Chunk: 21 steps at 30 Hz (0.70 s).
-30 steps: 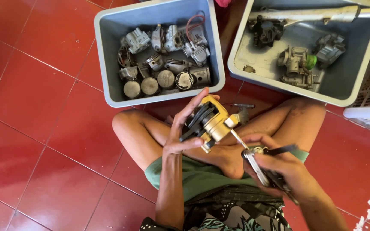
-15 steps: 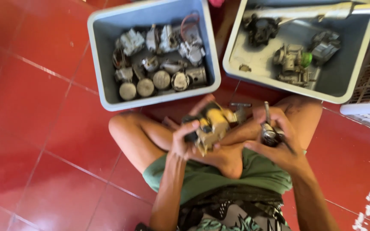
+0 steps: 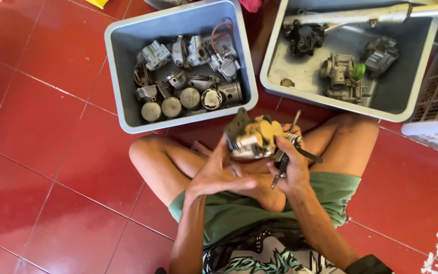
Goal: Cleaning and assembling motorcycle carburetor components using a brush and a multi-tool while sitting on the floor.
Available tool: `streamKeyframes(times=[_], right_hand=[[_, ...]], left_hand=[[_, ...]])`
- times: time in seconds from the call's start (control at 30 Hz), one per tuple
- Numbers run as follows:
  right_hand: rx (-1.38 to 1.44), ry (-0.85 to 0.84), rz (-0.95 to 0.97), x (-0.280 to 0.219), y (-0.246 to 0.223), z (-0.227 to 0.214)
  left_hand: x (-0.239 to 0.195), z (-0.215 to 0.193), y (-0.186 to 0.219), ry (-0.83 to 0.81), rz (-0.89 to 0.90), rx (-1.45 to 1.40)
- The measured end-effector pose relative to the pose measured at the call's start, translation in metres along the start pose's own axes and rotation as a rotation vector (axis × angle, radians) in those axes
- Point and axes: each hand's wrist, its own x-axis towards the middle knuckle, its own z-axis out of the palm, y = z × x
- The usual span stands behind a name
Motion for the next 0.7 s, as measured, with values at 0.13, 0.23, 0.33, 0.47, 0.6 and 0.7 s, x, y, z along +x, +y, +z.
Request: streamKeyframes(times=[0.13, 0.23, 0.33, 0.47, 0.6, 0.7], right_hand=[[-0.077, 0.307, 0.265, -0.005, 0.001, 0.041], [-0.144, 0.314, 0.221, -0.005, 0.016, 0.042], [-0.300, 0.155, 0.150, 0.006, 0.009, 0.037], [-0.454, -0.003, 0.238, 0.030, -0.012, 0.000], [-0.491, -0.022, 0.195, 0.049, -0.039, -0.027], [-0.188, -0.226, 0.237, 0.059, -0.052, -0.045]], left_hand=[[0.028, -0.014, -0.018, 0.526, 0.306, 0.515], [0.053, -0.027, -0.064, 0.662, 0.375, 0.056], [0.079, -0.034, -0.064, 0.657, 0.389, -0.569], [0.095, -0.066, -0.015, 0.802, 0.315, -0.488], [0.107, -0.103, 0.011, 0.905, 0.405, -0.132], [0.097, -0.090, 0.020, 0.890, 0.423, 0.150]])
